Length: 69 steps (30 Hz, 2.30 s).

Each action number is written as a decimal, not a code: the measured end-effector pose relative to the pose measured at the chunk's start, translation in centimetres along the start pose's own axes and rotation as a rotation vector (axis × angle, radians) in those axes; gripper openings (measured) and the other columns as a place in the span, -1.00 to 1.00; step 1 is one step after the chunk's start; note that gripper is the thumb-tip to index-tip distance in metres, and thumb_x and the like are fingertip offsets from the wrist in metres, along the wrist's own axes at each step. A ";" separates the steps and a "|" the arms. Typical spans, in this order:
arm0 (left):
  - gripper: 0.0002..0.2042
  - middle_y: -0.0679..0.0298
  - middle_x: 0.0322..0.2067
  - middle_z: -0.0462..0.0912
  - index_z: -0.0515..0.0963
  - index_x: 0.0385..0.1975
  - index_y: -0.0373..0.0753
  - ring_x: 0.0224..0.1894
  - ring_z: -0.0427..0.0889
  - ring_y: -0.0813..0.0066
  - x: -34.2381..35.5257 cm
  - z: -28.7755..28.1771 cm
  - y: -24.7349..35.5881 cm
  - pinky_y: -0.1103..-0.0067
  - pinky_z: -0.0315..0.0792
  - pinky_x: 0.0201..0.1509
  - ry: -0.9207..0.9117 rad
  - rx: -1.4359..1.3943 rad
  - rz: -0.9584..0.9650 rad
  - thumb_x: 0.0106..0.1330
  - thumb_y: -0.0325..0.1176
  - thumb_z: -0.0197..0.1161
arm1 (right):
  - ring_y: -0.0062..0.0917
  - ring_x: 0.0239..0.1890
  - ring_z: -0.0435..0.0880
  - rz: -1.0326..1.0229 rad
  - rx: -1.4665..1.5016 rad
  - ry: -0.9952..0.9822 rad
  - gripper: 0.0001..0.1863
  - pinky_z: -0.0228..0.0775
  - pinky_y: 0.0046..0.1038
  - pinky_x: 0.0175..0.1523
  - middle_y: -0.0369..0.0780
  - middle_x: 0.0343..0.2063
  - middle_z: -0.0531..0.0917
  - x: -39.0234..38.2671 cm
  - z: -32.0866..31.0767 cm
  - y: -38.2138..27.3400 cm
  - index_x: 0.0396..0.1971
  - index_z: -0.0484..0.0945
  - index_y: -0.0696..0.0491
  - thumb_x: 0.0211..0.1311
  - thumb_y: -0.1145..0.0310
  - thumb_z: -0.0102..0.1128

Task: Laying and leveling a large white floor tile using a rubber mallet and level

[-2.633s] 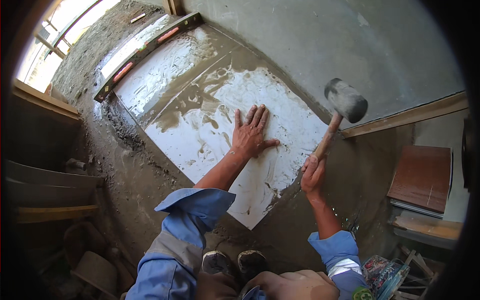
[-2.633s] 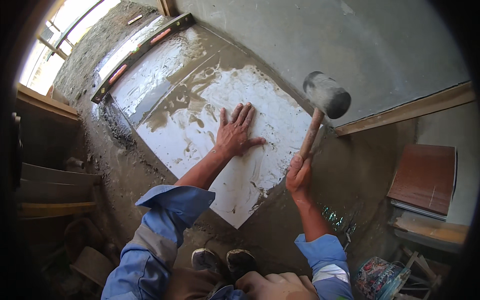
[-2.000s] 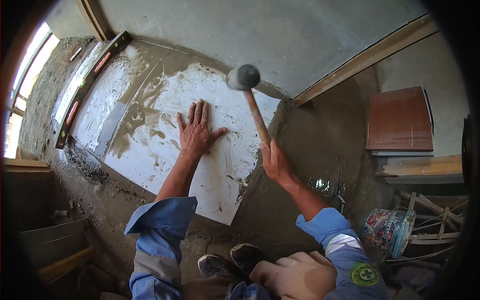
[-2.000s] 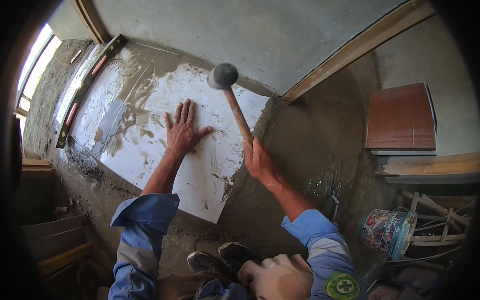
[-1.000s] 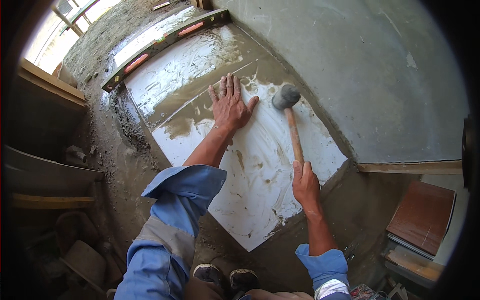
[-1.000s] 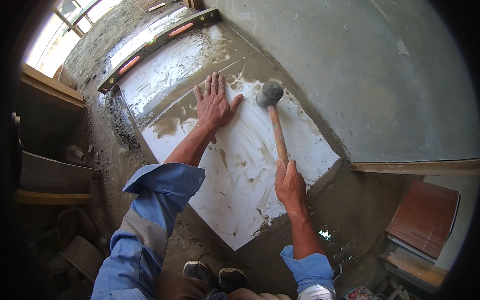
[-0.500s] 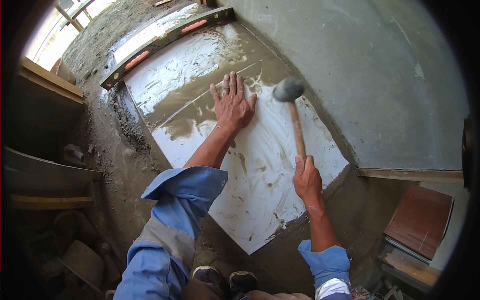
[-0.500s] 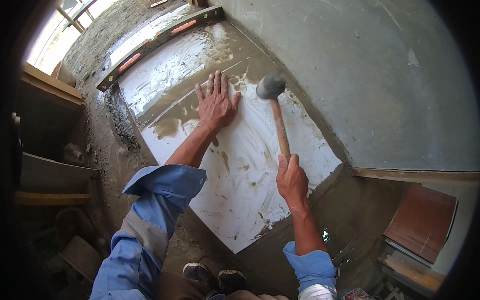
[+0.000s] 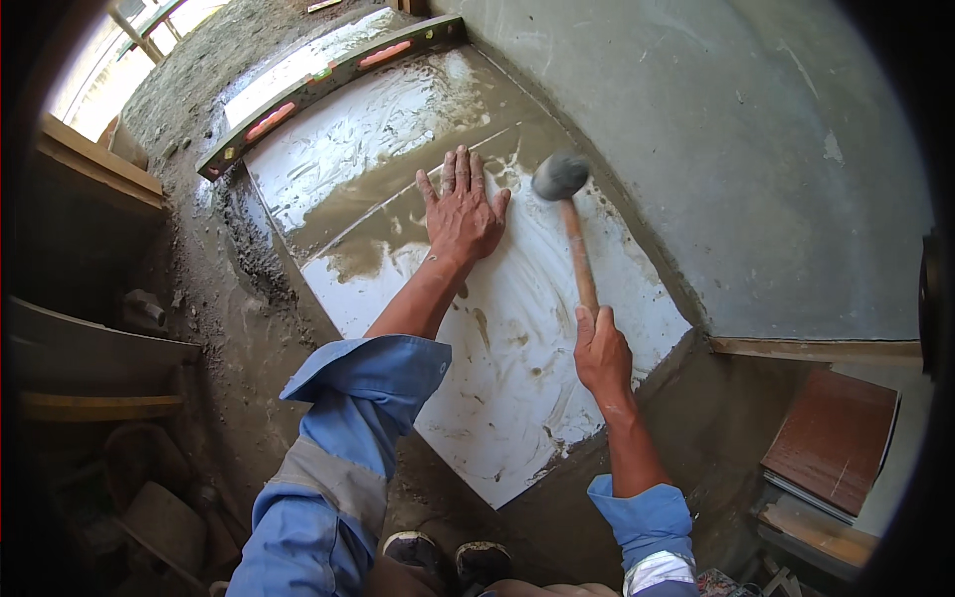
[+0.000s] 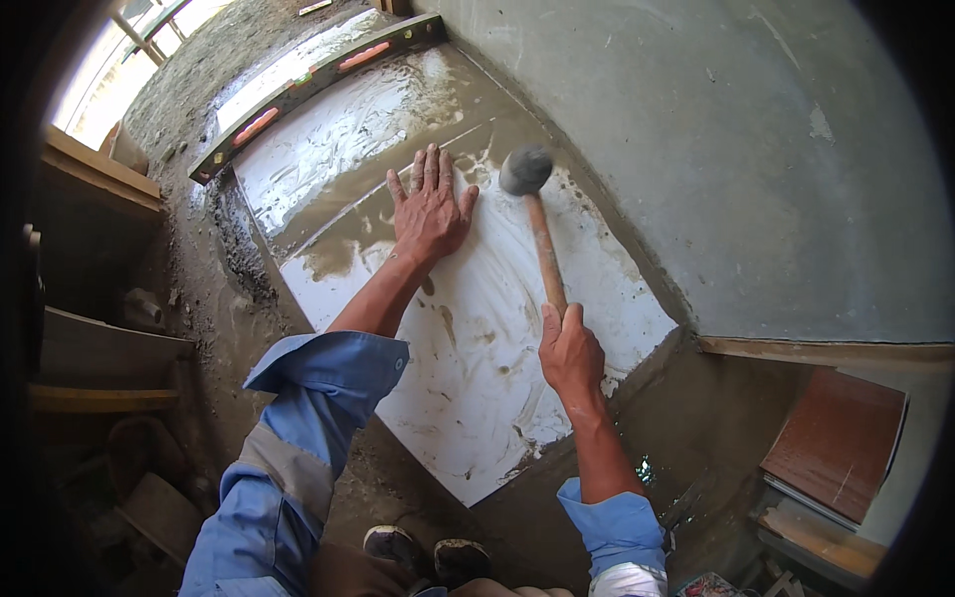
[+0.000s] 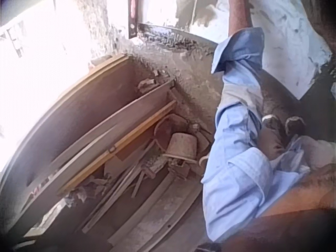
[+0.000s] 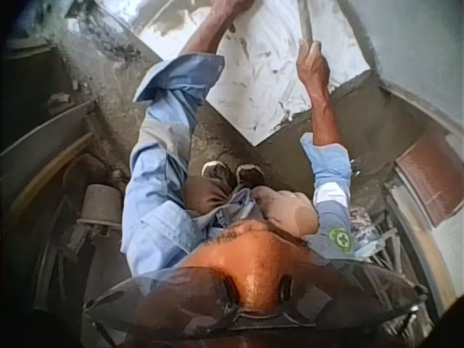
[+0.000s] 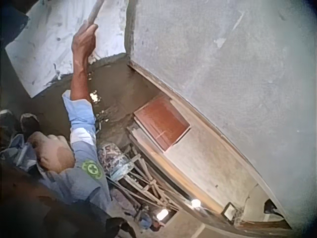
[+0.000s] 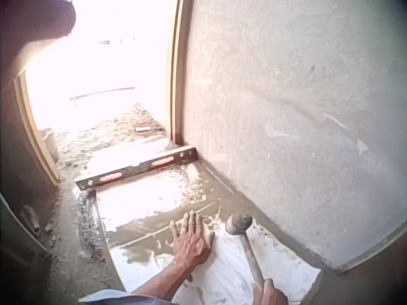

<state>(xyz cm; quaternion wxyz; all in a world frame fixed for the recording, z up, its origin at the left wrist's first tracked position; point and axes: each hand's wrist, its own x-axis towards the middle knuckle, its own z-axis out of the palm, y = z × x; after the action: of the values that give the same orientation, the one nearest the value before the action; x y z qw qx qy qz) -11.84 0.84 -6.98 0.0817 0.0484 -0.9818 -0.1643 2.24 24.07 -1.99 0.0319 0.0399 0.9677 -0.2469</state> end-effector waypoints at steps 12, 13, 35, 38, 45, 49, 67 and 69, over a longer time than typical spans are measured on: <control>-0.25 0.08 0.56 -0.02 0.06 0.52 -0.32 0.62 -0.14 0.18 0.3 0.2 0.4 -0.06 -0.43 0.59 0.009 -0.015 0.032 0.51 0.12 -0.13 | 0.17 -0.37 0.65 -0.090 0.443 0.195 -0.60 0.40 0.02 -0.32 0.13 -0.52 0.63 0.7 0.1 0.5 -0.22 0.34 0.14 0.56 0.03 -0.07; -0.24 0.08 0.56 -0.02 0.05 0.52 -0.31 0.62 -0.14 0.18 0.3 0.1 0.3 -0.06 -0.43 0.59 0.013 -0.015 0.028 0.50 0.12 -0.12 | 0.14 -0.40 0.63 -0.071 0.253 0.095 -0.60 0.38 -0.01 -0.33 0.10 -0.53 0.60 0.9 0.1 0.8 -0.21 0.34 0.15 0.57 0.04 -0.08; -0.21 0.11 0.57 -0.03 0.06 0.53 -0.28 0.62 -0.15 0.21 0.0 -0.4 -0.2 -0.13 -0.50 0.57 0.028 -0.037 0.010 0.47 0.17 -0.09 | -0.16 -0.60 0.50 -0.160 0.719 0.258 -0.60 0.31 -0.16 -0.44 -0.04 -0.61 0.48 -1.1 -0.6 -0.6 -0.26 0.33 0.17 0.60 0.09 -0.16; -0.22 0.11 0.57 -0.02 0.05 0.53 -0.29 0.62 -0.15 0.20 0.1 -0.5 0.3 -0.13 -0.51 0.57 0.006 -0.071 0.016 0.47 0.15 -0.09 | -0.11 -0.60 0.50 -0.223 0.201 0.218 -0.58 0.36 -0.16 -0.42 -0.04 -0.60 0.48 -0.5 0.5 1.5 -0.28 0.32 0.15 0.61 0.06 -0.16; -0.28 0.09 0.57 -0.02 0.04 0.53 -0.29 0.62 -0.14 0.21 0.2 -0.3 0.4 -0.14 -0.51 0.57 0.010 -0.081 0.023 0.51 0.05 -0.15 | -0.29 -0.59 0.47 -0.132 0.290 0.204 -0.57 0.32 -0.25 -0.42 -0.14 -0.60 0.44 -0.5 1.3 0.3 -0.28 0.33 0.12 0.62 0.03 -0.21; -0.29 0.09 0.57 -0.04 0.04 0.53 -0.30 0.62 -0.14 0.22 0.1 -0.1 -0.3 -0.14 -0.53 0.56 0.002 -0.072 0.019 0.51 0.05 -0.17 | -0.15 -0.49 0.50 -0.058 0.101 0.064 -0.58 0.32 -0.17 -0.39 -0.06 -0.55 0.49 -0.4 0.0 0.7 -0.21 0.35 0.12 0.61 0.02 -0.20; -0.26 0.10 0.57 -0.02 0.05 0.53 -0.28 0.62 -0.15 0.18 0.2 -0.4 0.0 -0.12 -0.51 0.57 0.004 -0.013 0.007 0.50 0.11 -0.13 | -0.31 -0.60 0.49 0.011 0.566 0.125 -0.60 0.32 -0.23 -0.43 -0.17 -0.62 0.47 -2.9 -2.8 0.7 -0.21 0.35 0.16 0.60 0.08 -0.19; -0.24 0.09 0.57 -0.02 0.04 0.53 -0.29 0.62 -0.15 0.18 0.1 -0.3 0.2 -0.12 -0.51 0.57 0.006 -0.022 0.014 0.50 0.13 -0.13 | -0.33 -0.60 0.49 -0.069 0.587 0.186 -0.61 0.33 -0.23 -0.44 -0.19 -0.62 0.47 -3.2 -2.5 1.0 -0.21 0.35 0.16 0.61 0.09 -0.20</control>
<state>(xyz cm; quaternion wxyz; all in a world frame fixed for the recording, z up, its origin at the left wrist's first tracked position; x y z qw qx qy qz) -11.92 0.89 -6.64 0.0864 0.0410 -0.9800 -0.1746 5.37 25.97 -0.02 -0.0779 0.0370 0.8547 -0.5119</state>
